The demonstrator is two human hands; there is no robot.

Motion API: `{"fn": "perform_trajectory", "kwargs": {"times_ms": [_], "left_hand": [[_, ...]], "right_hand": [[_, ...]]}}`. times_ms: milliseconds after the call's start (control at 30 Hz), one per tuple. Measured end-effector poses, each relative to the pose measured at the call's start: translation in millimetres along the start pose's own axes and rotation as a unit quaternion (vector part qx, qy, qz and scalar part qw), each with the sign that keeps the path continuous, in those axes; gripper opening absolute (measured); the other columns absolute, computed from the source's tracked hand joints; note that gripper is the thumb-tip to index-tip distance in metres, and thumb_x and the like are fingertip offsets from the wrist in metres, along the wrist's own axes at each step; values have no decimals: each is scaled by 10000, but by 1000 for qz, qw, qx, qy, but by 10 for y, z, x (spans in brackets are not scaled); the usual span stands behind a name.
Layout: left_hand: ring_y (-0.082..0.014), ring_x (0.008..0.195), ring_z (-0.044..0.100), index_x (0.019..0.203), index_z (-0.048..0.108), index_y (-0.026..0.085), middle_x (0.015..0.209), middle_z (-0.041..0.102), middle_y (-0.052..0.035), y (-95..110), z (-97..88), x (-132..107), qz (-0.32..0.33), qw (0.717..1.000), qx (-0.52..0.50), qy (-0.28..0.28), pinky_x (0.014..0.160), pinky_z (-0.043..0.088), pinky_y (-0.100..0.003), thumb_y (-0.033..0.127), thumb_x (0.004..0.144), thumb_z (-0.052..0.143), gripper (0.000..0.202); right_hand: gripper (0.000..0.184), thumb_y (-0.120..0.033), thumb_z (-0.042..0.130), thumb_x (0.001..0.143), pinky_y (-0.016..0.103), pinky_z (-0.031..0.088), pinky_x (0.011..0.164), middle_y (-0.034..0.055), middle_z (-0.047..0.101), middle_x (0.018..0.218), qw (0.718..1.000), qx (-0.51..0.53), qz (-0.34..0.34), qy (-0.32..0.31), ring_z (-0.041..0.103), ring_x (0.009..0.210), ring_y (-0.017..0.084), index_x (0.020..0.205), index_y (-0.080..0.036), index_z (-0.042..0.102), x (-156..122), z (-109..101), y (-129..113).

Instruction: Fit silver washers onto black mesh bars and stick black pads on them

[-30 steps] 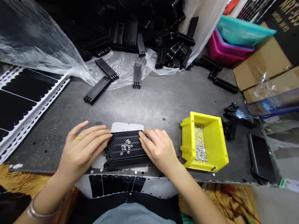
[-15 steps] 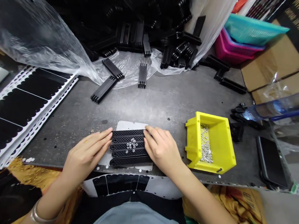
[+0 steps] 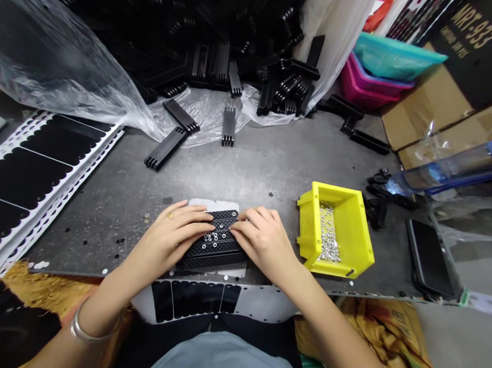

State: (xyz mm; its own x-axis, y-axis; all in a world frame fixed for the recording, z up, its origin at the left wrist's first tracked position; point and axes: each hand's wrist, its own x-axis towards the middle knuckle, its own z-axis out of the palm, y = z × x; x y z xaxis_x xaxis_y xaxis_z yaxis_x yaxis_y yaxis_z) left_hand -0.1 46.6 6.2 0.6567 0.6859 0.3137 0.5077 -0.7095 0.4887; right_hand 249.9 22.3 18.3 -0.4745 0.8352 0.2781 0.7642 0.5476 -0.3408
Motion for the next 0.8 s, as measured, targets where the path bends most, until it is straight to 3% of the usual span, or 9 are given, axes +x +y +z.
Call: {"fn": "perform_trajectory", "kwargs": {"times_ms": [100, 333, 467, 567, 700, 800], "left_hand": [[-191, 1150, 699, 1136, 706, 218, 1171, 757, -38, -36, -65, 59, 35, 999, 11, -19, 1181, 440, -503, 171, 1060, 495, 229], [-178, 1007, 731, 1103, 695, 185, 1062, 777, -44, -50, -201, -123, 30, 993, 104, 40, 1110, 496, -440, 145, 1041, 537, 175], [-212, 1015, 733, 1135, 683, 160, 1091, 776, -78, -5, -176, -291, 1, 986, 144, 84, 1059, 517, -456, 120, 1004, 609, 155], [-228, 1033, 732, 1145, 676, 150, 1094, 777, -93, 31, -122, -368, -2, 981, 160, 111, 1040, 521, -450, 97, 984, 641, 174], [-267, 1081, 720, 1218, 670, 127, 1149, 769, -122, 83, -78, -435, 2, 978, 181, 108, 1027, 516, -462, 102, 954, 691, 266], [-285, 1108, 701, 1268, 660, 120, 1195, 753, -136, 150, -47, -455, -31, 979, 177, 98, 1006, 520, -464, 104, 964, 672, 305]], "right_hand": [[135, -250, 598, 1043, 360, 388, 856, 48, 750, 1050, 1000, -3, 8, 13, 624, 975, 204, 1052, -208, 726, -91, -5, 58], [152, -252, 600, 1041, 355, 400, 839, 28, 765, 1023, 999, -29, -24, 25, 632, 951, 187, 1034, -213, 746, 42, 33, -23], [152, -215, 605, 1031, 354, 403, 837, 19, 771, 974, 995, -75, -46, 44, 633, 932, 186, 980, -210, 747, 22, -22, 20], [134, -184, 620, 1012, 365, 415, 843, 39, 785, 1009, 986, -149, -53, 54, 633, 939, 203, 1037, -196, 751, -77, -87, 97], [201, -209, 638, 1002, 368, 441, 889, 69, 790, 1068, 970, -210, -112, 42, 635, 996, 222, 1153, -126, 741, -181, -120, 105], [253, -227, 620, 1011, 387, 447, 910, 113, 784, 1072, 958, -255, -130, 23, 630, 1023, 253, 1164, -64, 740, -173, -94, -31]]}}
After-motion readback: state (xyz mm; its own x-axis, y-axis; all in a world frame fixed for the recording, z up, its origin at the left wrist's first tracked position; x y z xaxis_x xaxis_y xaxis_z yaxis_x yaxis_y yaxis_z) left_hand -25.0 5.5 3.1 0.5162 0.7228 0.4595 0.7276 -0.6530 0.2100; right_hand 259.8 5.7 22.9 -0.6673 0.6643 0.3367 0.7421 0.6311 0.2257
